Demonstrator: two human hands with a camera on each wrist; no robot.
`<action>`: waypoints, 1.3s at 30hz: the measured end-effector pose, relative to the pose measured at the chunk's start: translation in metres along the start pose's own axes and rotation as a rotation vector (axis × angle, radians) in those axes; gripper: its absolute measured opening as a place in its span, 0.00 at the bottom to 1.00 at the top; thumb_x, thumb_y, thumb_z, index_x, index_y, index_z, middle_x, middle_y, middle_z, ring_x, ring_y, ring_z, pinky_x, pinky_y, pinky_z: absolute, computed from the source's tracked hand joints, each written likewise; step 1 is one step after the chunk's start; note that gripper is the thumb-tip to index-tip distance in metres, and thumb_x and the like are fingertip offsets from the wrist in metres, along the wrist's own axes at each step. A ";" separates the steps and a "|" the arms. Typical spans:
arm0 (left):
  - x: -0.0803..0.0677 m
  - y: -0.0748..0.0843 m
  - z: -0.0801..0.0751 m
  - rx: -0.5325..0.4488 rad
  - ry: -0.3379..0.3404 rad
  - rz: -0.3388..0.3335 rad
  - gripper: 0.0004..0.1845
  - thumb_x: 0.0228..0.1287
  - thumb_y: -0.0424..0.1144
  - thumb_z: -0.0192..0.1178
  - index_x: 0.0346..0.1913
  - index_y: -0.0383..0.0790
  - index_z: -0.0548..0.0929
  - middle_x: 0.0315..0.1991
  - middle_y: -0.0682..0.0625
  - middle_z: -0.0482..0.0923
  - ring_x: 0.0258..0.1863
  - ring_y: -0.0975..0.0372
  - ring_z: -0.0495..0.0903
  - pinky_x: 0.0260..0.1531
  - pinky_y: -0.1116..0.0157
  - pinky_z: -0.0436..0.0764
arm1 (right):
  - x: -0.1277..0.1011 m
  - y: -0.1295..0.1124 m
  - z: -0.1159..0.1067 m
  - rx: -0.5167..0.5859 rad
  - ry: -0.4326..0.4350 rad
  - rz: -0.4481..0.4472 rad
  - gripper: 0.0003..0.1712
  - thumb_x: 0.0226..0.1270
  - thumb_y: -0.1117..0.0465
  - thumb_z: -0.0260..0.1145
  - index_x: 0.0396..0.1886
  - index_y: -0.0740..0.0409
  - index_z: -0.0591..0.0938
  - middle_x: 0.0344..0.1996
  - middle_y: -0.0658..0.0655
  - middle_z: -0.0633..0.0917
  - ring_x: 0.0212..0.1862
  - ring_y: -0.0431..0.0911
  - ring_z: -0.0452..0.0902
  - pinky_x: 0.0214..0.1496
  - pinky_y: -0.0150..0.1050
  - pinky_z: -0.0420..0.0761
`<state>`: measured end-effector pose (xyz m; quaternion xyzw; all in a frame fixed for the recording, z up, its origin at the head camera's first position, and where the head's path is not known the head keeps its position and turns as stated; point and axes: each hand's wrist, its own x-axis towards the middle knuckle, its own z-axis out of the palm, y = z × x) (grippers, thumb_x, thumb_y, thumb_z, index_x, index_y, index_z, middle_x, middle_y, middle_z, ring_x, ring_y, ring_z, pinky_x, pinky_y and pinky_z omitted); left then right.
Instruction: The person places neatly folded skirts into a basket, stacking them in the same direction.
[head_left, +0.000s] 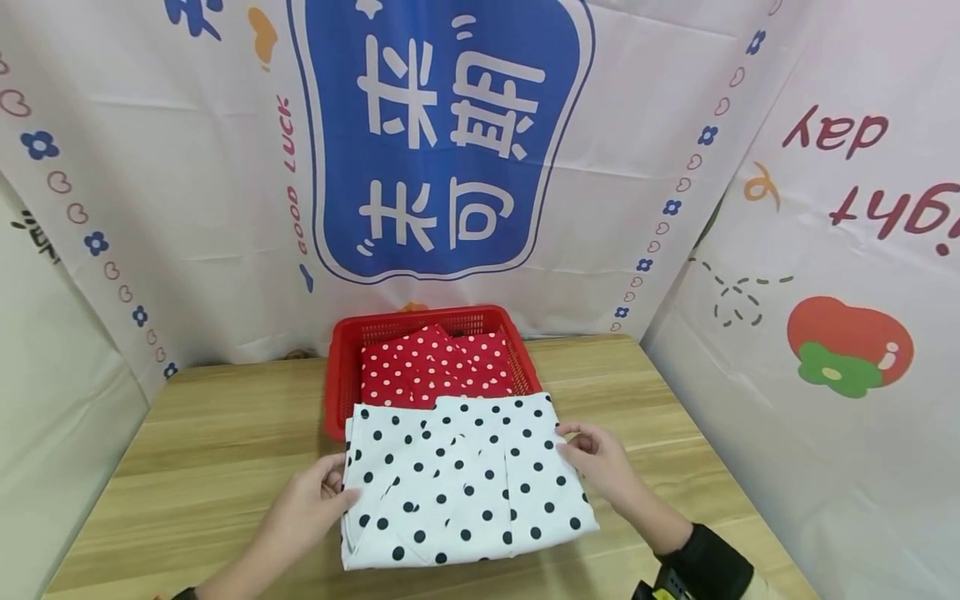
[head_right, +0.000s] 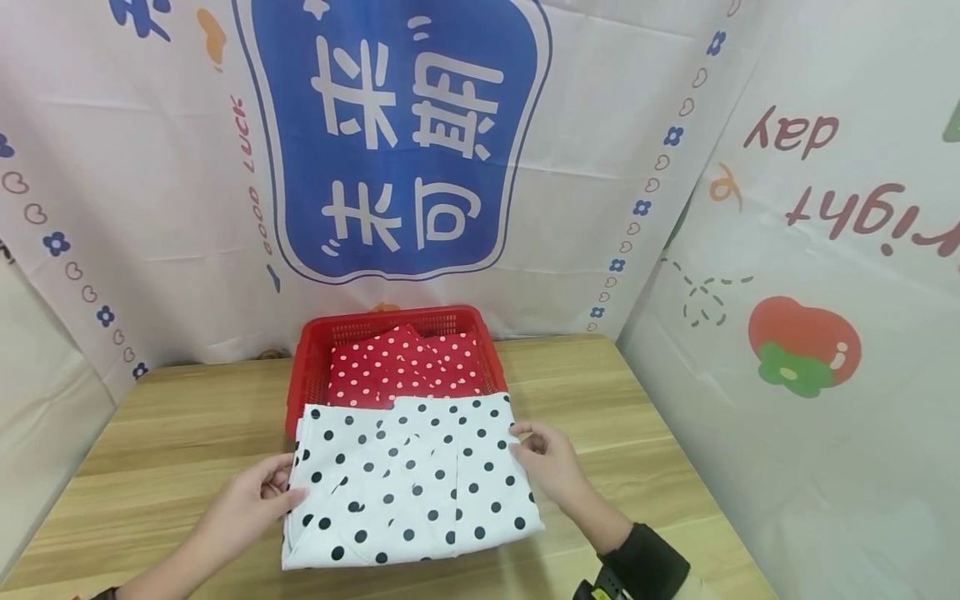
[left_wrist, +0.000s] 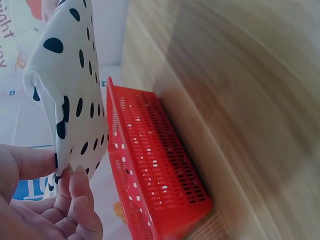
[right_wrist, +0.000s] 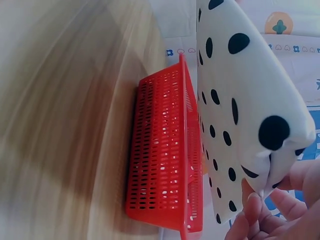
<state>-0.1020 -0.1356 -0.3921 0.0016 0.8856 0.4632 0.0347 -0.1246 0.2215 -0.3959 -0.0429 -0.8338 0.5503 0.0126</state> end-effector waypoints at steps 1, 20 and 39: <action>0.002 0.000 -0.001 -0.002 0.002 0.004 0.24 0.57 0.26 0.66 0.55 0.18 0.74 0.29 0.48 0.73 0.26 0.60 0.71 0.22 0.70 0.72 | 0.002 -0.001 0.000 0.001 -0.001 -0.004 0.10 0.62 0.73 0.64 0.43 0.67 0.83 0.23 0.54 0.80 0.28 0.45 0.72 0.27 0.31 0.71; 0.036 0.005 -0.005 0.001 0.025 -0.003 0.24 0.61 0.28 0.63 0.58 0.19 0.72 0.30 0.44 0.73 0.28 0.57 0.70 0.23 0.69 0.70 | 0.054 -0.005 0.010 -0.039 0.014 0.051 0.11 0.65 0.69 0.63 0.46 0.64 0.83 0.30 0.57 0.81 0.33 0.47 0.75 0.34 0.35 0.75; 0.082 -0.011 -0.003 -0.068 0.056 -0.045 0.25 0.65 0.26 0.59 0.62 0.19 0.67 0.36 0.39 0.69 0.36 0.53 0.69 0.31 0.68 0.73 | 0.100 -0.009 0.032 0.026 0.023 0.132 0.13 0.70 0.64 0.60 0.51 0.62 0.81 0.37 0.59 0.78 0.38 0.48 0.74 0.36 0.35 0.74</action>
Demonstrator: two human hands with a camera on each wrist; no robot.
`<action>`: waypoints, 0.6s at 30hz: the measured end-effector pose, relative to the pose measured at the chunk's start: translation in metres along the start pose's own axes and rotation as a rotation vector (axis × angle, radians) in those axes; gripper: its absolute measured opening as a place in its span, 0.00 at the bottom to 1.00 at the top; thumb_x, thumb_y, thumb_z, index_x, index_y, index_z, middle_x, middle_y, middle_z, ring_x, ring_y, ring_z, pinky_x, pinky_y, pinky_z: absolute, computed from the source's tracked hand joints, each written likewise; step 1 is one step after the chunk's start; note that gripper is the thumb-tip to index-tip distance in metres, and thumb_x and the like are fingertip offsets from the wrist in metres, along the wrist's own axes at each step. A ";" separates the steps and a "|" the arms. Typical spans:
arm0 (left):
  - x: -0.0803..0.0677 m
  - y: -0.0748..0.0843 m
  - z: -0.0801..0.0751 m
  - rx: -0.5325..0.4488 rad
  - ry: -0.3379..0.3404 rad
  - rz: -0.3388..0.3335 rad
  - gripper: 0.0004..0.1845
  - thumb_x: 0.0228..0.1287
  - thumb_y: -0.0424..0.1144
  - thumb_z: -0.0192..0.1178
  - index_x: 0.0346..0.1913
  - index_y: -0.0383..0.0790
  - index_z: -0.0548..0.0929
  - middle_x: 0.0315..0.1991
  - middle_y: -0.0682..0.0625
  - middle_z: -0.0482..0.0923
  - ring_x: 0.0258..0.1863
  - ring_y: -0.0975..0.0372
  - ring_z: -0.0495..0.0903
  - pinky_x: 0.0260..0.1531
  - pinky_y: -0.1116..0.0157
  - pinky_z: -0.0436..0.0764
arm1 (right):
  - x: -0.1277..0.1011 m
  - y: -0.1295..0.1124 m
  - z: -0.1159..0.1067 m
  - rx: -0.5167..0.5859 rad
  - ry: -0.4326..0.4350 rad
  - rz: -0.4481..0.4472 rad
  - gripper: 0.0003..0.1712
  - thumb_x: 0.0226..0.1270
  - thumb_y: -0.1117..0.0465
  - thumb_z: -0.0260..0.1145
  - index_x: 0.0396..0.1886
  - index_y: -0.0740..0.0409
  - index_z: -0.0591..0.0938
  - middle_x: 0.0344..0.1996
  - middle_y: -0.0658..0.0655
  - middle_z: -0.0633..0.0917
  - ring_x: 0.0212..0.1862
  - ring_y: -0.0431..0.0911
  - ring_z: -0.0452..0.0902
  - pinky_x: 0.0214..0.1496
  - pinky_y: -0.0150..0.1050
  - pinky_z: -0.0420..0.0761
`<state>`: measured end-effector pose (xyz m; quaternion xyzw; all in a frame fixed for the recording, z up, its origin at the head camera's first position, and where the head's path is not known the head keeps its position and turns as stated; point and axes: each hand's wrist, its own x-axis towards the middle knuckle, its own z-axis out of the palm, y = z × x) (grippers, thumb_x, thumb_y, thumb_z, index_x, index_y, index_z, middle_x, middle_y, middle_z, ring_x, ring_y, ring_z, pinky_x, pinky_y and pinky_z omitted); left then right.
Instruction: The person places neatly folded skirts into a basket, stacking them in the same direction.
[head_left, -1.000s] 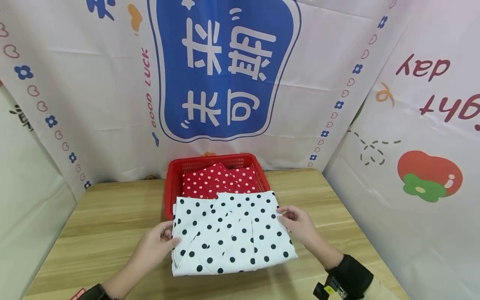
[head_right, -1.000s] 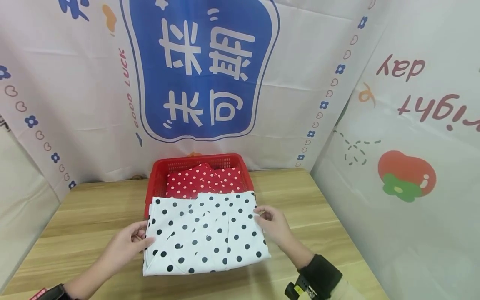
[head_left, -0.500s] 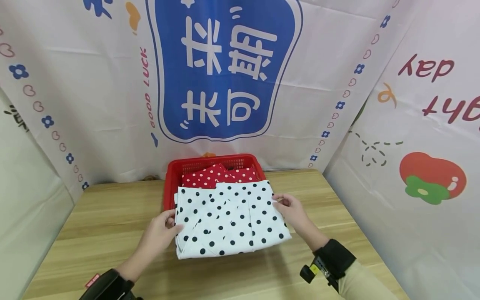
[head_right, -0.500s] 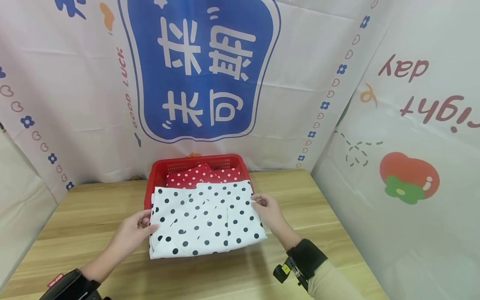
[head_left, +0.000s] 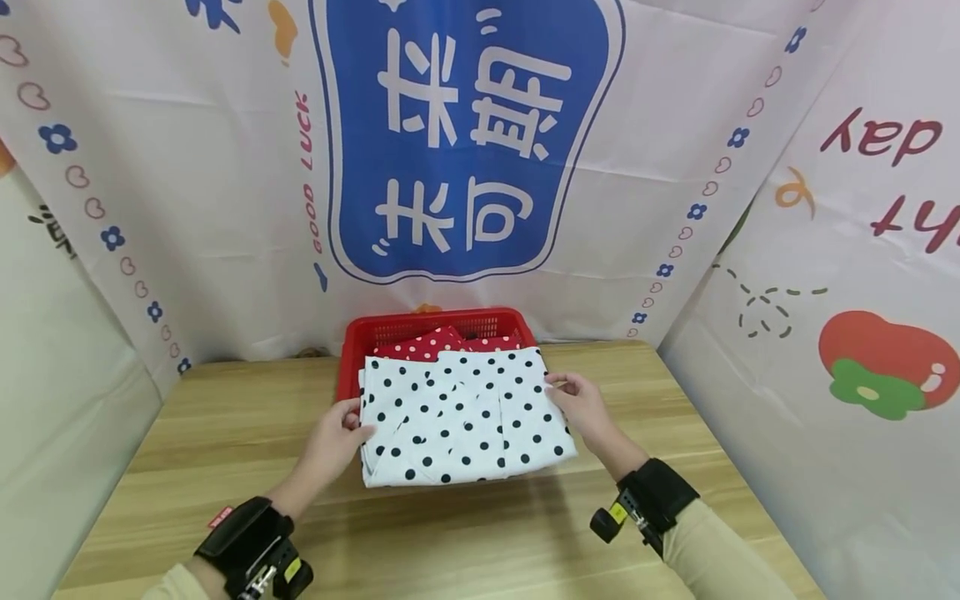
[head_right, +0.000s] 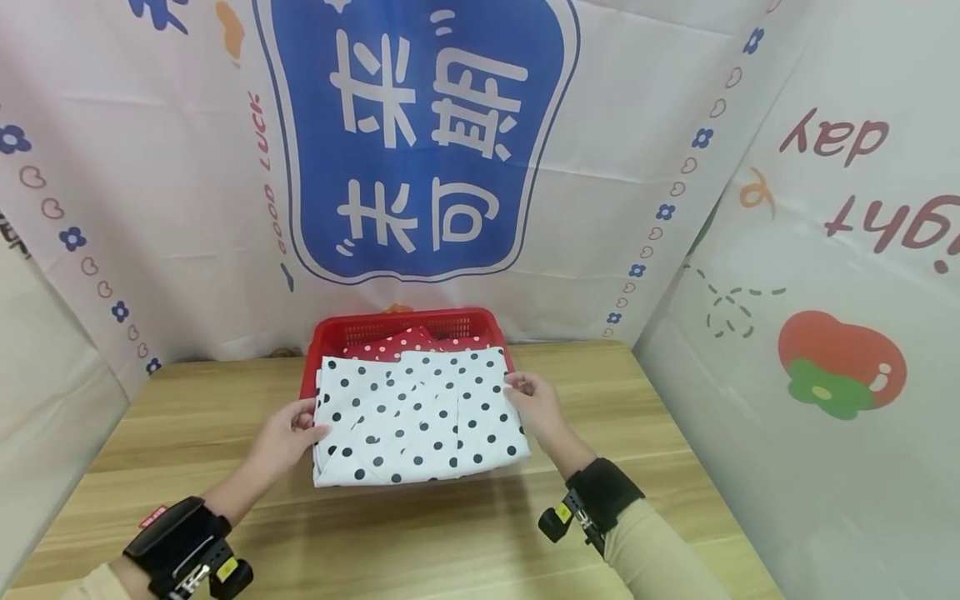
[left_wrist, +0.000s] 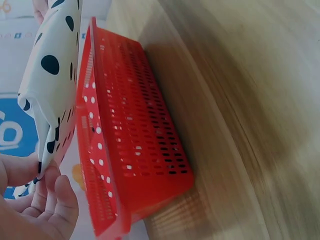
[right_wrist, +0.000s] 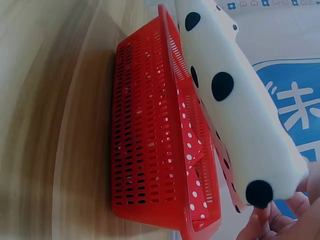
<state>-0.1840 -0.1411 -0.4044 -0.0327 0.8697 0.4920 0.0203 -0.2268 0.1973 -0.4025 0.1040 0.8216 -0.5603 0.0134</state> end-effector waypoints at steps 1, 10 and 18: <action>0.003 -0.001 0.000 -0.003 0.000 0.001 0.25 0.65 0.26 0.59 0.62 0.19 0.67 0.36 0.39 0.69 0.36 0.53 0.69 0.30 0.68 0.73 | 0.003 0.000 0.001 -0.001 0.005 0.003 0.13 0.70 0.64 0.60 0.51 0.61 0.81 0.37 0.59 0.78 0.38 0.48 0.74 0.37 0.35 0.74; 0.025 -0.001 -0.001 -0.026 -0.009 -0.010 0.25 0.67 0.26 0.57 0.63 0.18 0.66 0.38 0.38 0.70 0.39 0.51 0.70 0.33 0.67 0.74 | 0.021 -0.004 0.009 0.019 0.015 0.032 0.13 0.73 0.62 0.57 0.52 0.59 0.80 0.38 0.60 0.77 0.39 0.50 0.73 0.39 0.35 0.74; 0.035 0.001 -0.003 0.002 -0.015 -0.025 0.25 0.68 0.27 0.56 0.64 0.19 0.65 0.42 0.35 0.71 0.42 0.48 0.70 0.41 0.60 0.75 | 0.032 -0.006 0.015 0.026 0.028 0.027 0.12 0.73 0.62 0.58 0.51 0.58 0.81 0.39 0.59 0.77 0.40 0.49 0.74 0.39 0.36 0.75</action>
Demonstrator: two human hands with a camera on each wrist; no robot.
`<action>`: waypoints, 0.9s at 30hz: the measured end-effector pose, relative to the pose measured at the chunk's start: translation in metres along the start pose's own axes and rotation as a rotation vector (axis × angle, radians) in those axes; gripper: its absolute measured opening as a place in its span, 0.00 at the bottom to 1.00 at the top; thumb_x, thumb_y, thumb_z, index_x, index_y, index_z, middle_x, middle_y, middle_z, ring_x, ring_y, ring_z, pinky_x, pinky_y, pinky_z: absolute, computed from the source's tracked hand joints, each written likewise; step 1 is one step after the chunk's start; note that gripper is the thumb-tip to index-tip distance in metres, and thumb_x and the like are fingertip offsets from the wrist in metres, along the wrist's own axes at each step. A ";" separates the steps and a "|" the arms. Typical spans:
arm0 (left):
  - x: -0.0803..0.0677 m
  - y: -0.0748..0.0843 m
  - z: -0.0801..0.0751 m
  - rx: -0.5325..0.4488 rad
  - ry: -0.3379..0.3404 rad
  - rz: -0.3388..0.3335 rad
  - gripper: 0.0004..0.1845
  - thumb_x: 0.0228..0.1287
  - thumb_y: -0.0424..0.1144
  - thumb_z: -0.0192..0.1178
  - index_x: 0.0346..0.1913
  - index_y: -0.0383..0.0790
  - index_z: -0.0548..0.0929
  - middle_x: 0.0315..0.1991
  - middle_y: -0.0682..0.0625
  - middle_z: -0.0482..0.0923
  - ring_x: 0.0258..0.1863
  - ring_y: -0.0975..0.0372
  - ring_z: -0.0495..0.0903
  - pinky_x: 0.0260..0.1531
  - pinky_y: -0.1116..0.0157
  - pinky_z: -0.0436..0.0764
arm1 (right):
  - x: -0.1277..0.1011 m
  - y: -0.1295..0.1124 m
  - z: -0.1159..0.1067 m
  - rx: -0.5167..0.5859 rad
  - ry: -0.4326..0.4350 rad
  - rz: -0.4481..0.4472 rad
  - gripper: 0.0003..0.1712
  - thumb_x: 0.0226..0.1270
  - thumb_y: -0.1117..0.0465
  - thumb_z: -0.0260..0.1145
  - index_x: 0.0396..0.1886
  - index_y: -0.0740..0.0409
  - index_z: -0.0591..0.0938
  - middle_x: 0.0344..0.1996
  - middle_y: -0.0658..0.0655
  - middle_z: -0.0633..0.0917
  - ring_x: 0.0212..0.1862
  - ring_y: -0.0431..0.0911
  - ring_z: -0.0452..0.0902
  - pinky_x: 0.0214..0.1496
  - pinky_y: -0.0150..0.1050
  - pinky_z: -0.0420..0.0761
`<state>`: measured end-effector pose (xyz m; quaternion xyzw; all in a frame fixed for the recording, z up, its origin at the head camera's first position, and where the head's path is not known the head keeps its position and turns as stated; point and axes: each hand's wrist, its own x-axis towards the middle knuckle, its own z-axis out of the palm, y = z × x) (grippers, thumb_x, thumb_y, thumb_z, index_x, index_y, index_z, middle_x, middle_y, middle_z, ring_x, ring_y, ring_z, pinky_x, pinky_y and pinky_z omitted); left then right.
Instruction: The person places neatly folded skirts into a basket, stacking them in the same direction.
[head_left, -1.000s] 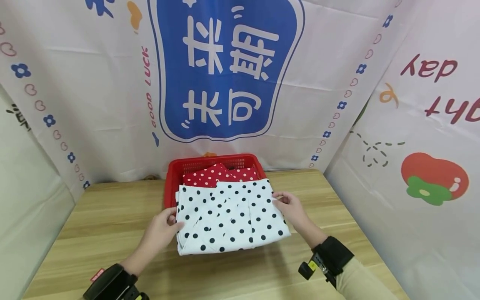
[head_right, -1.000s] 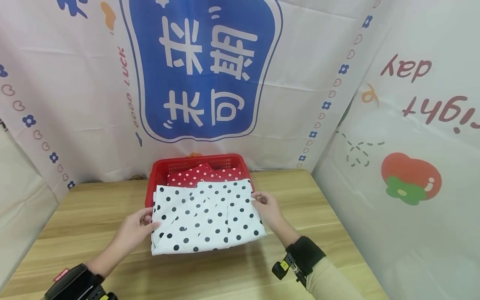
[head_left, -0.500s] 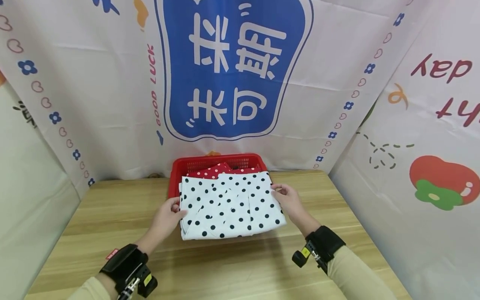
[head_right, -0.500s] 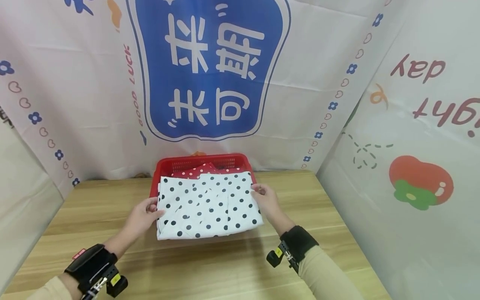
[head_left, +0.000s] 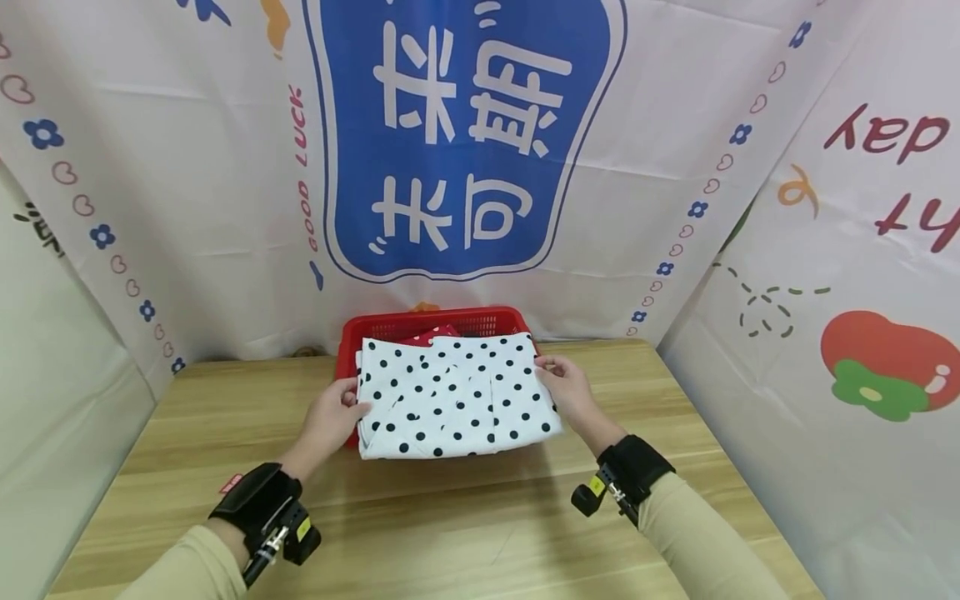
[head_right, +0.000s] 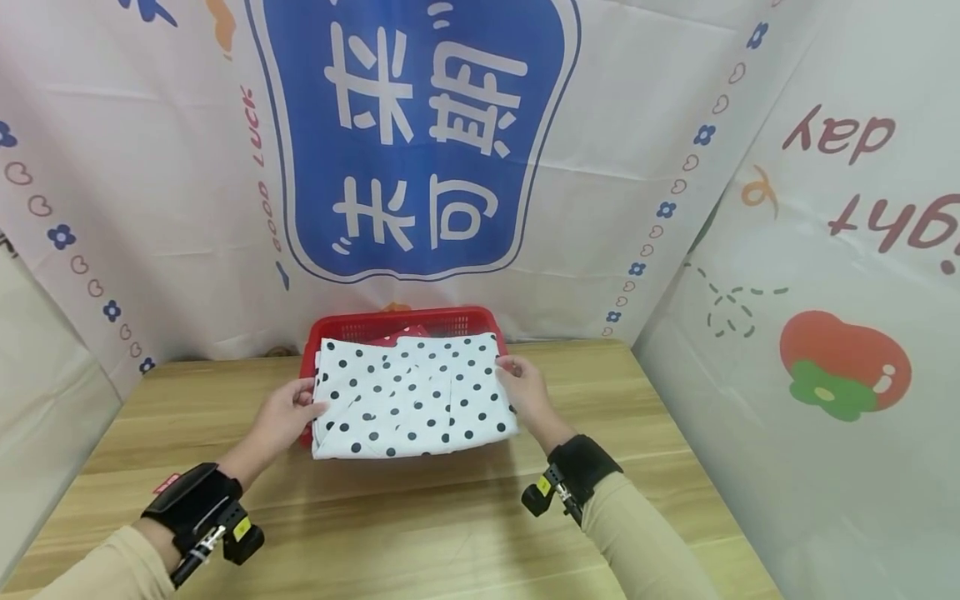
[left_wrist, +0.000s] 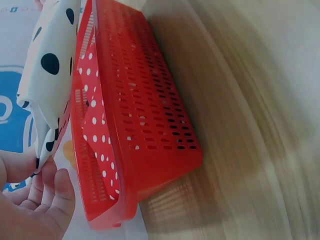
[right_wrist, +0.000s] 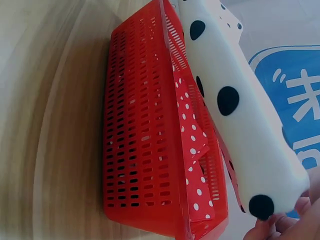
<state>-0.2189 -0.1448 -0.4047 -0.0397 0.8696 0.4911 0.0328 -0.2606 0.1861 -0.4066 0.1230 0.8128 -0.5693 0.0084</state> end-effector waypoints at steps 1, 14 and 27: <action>0.002 0.000 0.000 0.004 0.004 -0.002 0.25 0.68 0.27 0.56 0.64 0.19 0.65 0.43 0.34 0.71 0.43 0.47 0.69 0.44 0.58 0.76 | 0.003 0.000 0.002 0.004 0.005 -0.001 0.12 0.72 0.63 0.59 0.51 0.58 0.81 0.39 0.59 0.77 0.40 0.49 0.74 0.38 0.36 0.75; 0.026 -0.002 0.004 -0.004 0.054 -0.053 0.26 0.69 0.28 0.54 0.66 0.20 0.63 0.49 0.32 0.69 0.47 0.46 0.69 0.53 0.52 0.75 | 0.037 -0.002 0.016 -0.030 0.022 0.012 0.15 0.72 0.62 0.60 0.55 0.58 0.82 0.50 0.61 0.77 0.49 0.53 0.72 0.53 0.44 0.75; 0.035 -0.003 0.014 0.021 0.152 -0.049 0.26 0.73 0.32 0.51 0.69 0.25 0.62 0.49 0.33 0.71 0.42 0.48 0.74 0.48 0.54 0.79 | 0.055 -0.007 0.043 -0.028 0.076 0.031 0.14 0.72 0.63 0.60 0.54 0.55 0.82 0.51 0.59 0.77 0.50 0.52 0.72 0.56 0.43 0.77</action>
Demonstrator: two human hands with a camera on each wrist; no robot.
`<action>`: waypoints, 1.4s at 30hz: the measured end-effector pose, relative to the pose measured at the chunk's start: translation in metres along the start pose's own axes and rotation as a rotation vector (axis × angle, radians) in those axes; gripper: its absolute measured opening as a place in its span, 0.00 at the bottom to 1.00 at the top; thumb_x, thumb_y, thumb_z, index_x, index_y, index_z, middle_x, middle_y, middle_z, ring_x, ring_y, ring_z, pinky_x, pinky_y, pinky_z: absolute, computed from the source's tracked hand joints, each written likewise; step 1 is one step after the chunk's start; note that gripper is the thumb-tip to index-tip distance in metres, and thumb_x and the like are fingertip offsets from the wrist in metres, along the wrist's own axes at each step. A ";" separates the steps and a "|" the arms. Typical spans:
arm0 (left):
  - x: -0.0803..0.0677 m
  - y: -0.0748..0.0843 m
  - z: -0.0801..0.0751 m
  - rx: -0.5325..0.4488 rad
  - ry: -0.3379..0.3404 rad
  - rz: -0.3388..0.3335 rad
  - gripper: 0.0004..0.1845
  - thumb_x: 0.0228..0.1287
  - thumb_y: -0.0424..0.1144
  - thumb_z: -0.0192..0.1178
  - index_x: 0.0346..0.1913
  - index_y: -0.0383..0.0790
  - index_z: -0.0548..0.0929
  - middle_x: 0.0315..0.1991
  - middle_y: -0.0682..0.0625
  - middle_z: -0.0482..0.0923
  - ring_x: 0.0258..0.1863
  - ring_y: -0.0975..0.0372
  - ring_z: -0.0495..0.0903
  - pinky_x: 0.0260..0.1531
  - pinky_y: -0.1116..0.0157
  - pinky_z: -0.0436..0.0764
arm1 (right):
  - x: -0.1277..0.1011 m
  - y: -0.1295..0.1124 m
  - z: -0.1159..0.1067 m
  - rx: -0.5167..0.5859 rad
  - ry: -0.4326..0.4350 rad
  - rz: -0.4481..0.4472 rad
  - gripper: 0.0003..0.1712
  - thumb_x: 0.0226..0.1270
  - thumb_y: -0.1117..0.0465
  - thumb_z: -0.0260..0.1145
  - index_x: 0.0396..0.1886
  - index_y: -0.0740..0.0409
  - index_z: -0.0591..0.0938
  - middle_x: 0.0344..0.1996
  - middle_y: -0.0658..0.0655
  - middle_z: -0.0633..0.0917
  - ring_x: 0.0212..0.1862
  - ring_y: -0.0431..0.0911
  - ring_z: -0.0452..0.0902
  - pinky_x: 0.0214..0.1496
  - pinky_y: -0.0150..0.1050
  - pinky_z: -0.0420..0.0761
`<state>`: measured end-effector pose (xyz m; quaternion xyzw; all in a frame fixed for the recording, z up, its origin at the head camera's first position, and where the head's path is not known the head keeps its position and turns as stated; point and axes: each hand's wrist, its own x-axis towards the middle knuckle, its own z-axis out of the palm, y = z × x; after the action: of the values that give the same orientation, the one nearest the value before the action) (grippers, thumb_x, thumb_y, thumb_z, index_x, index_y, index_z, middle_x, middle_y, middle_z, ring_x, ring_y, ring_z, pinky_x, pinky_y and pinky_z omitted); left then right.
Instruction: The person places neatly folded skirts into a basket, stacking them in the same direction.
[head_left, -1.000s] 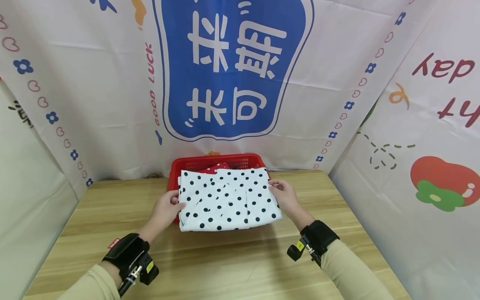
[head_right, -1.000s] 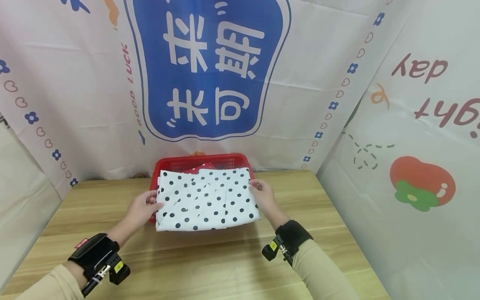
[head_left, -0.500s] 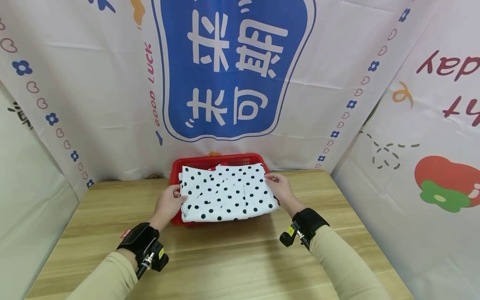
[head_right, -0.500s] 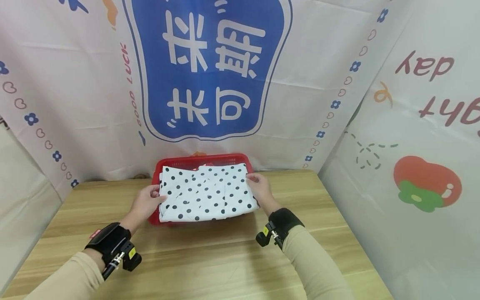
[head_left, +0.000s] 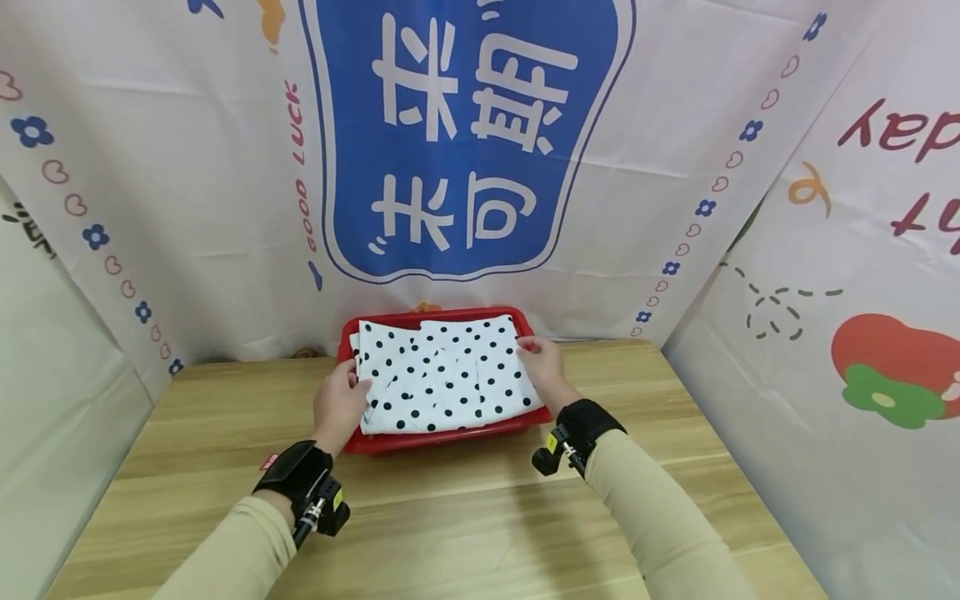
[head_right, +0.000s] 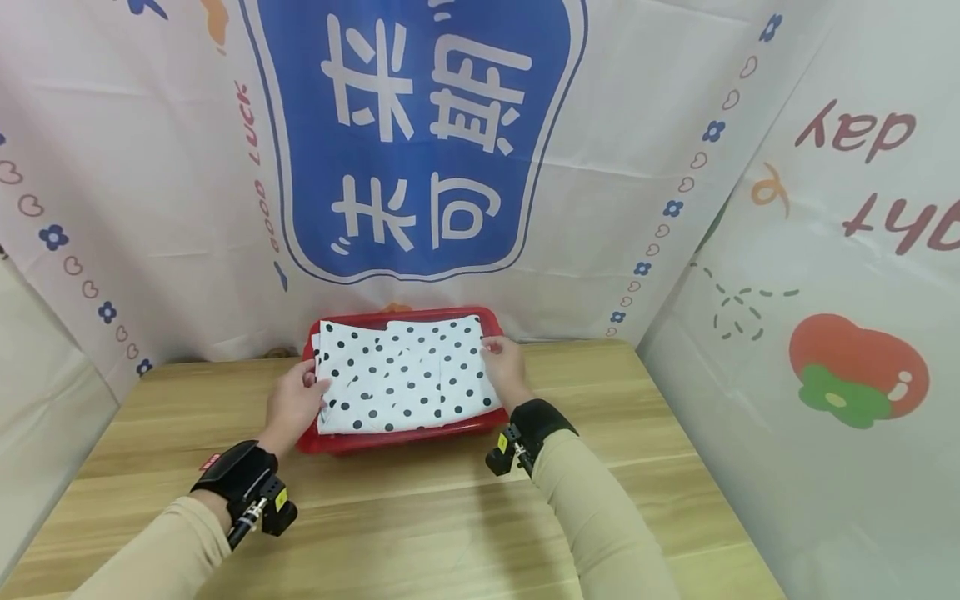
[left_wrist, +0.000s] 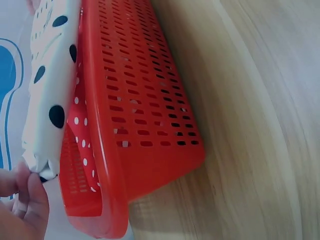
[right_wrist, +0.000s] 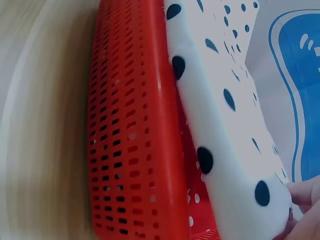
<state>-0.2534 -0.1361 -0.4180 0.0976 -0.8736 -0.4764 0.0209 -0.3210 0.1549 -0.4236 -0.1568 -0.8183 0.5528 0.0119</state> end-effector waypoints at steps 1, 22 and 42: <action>0.000 0.000 0.001 0.010 0.011 0.010 0.26 0.73 0.32 0.51 0.69 0.25 0.62 0.49 0.32 0.71 0.44 0.46 0.73 0.49 0.52 0.78 | 0.000 -0.001 0.002 0.008 0.007 -0.008 0.14 0.72 0.63 0.60 0.54 0.55 0.82 0.51 0.59 0.77 0.50 0.52 0.73 0.56 0.43 0.77; -0.009 -0.012 0.019 0.050 -0.104 0.013 0.25 0.72 0.29 0.47 0.68 0.20 0.60 0.64 0.27 0.63 0.63 0.42 0.65 0.64 0.47 0.64 | -0.008 0.014 0.009 -0.143 -0.067 -0.005 0.23 0.72 0.68 0.57 0.66 0.61 0.73 0.54 0.65 0.77 0.54 0.54 0.73 0.59 0.47 0.75; -0.020 -0.003 0.003 0.278 -0.255 0.220 0.35 0.73 0.41 0.53 0.73 0.26 0.52 0.71 0.30 0.55 0.71 0.38 0.51 0.66 0.42 0.57 | -0.020 0.006 -0.001 -0.540 -0.266 -0.268 0.32 0.72 0.56 0.60 0.72 0.62 0.65 0.70 0.65 0.65 0.72 0.57 0.57 0.69 0.54 0.62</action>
<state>-0.2343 -0.1312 -0.4210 -0.0573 -0.9317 -0.3549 -0.0514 -0.3000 0.1522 -0.4257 0.0283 -0.9432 0.3248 -0.0643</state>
